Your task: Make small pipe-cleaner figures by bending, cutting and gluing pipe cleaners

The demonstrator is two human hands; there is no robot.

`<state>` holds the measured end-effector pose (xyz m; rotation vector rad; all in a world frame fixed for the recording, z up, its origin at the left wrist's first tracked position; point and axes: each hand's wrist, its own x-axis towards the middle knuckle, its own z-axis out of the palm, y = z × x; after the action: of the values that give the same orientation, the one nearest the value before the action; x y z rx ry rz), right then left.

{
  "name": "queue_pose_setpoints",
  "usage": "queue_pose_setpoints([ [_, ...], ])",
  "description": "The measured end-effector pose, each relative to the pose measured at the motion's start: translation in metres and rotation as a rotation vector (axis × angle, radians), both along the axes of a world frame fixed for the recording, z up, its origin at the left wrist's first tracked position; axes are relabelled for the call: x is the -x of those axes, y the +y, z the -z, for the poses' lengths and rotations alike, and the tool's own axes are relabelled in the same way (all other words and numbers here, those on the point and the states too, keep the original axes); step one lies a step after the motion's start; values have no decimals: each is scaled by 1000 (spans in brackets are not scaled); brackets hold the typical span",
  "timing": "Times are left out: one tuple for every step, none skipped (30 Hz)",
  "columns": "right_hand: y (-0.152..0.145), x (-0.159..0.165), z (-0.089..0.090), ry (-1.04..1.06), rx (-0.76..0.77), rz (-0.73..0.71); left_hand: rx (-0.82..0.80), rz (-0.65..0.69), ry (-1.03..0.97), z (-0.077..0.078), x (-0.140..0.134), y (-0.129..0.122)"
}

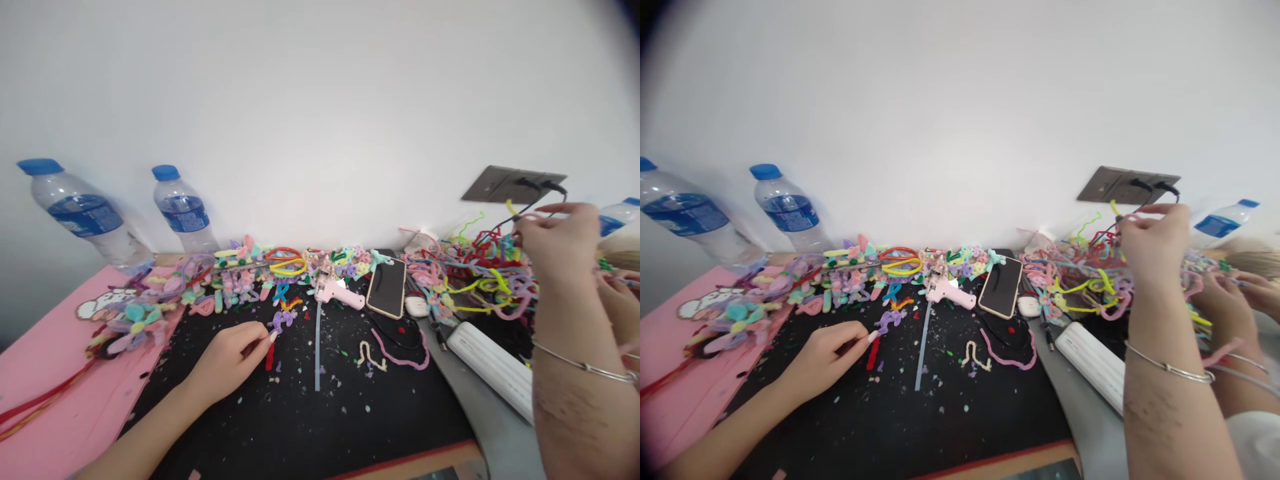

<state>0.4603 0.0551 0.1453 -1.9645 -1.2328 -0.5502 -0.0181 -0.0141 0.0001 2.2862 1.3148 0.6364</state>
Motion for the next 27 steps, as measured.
queue_pose_setpoints([
  [0, 7, -5, 99, -100, -83, -1, 0, -3, 0, 0, 0],
  [0, 15, -10, 146, -210, -144, -2, 1, -6, 0, 0, 0],
  [-1, 23, -15, 150, -300, -188, -3, 2, -8, 0, 0, 0],
  [-1, 31, -20, 135, -368, -231, -5, 3, -9, 0, 0, 0],
  [-2, 38, -25, 118, -416, -268, -6, 3, -10, 0, 0, 0],
  [-2, 45, -30, 111, -429, -294, -6, 3, -10, 0, 0, 0],
  [-3, 51, -34, 121, -386, -304, -5, 4, -9, 1, 0, 0],
  [-2, 56, -38, 150, -294, -299, -5, 4, -9, 1, 0, -1],
  [-1, 59, -41, 193, -158, -288, -4, 5, -8, 1, 0, -1],
  [0, 62, -43, 228, -54, -270, -3, 6, -9, 1, 0, -1],
  [2, 63, -45, 240, -15, -258, -4, 8, -10, 1, 0, -1],
  [4, 64, -46, 237, -17, -252, -6, 11, -12, 0, 0, -1],
  [6, 63, -47, 227, -39, -261, -9, 12, -15, 0, -1, -1],
  [8, 63, -48, 216, -61, -280, -14, 10, -19, 0, -1, 0],
  [10, 62, -48, 210, -62, -305, -19, 9, -25, -1, -1, 0],
  [11, 62, -49, 205, -48, -338, -23, 8, -31, -1, -1, -1],
  [12, 62, -50, 197, -37, -374, -25, 9, -38, -1, -1, -1],
  [12, 64, -50, 183, -43, -401, -27, 10, -44, -1, -1, -1],
  [11, 67, -51, 161, -57, -429, -30, 12, -53, -2, -1, -1],
  [10, 72, -50, 142, -55, -455, -32, 14, -62, -2, -1, -2],
  [8, 78, -49, 128, -22, -480, -35, 15, -72, -2, -1, -2],
  [7, 84, -46, 116, 35, -506, -39, 13, -85, -2, -1, -2],
  [4, 92, -41, 106, 112, -531, -44, 11, -99, -2, -1, -2],
  [2, 100, -34, 87, 193, -538, -48, 7, -114, -2, -1, -2],
  [0, 107, -26, 49, 272, -538, -49, 4, -127, -2, -1, -2],
  [-2, 115, -16, -11, 300, -526, -47, 1, -141, -3, -1, -2],
  [-4, 122, -4, -74, 286, -518, -39, -3, -155, -3, -2, -2],
])
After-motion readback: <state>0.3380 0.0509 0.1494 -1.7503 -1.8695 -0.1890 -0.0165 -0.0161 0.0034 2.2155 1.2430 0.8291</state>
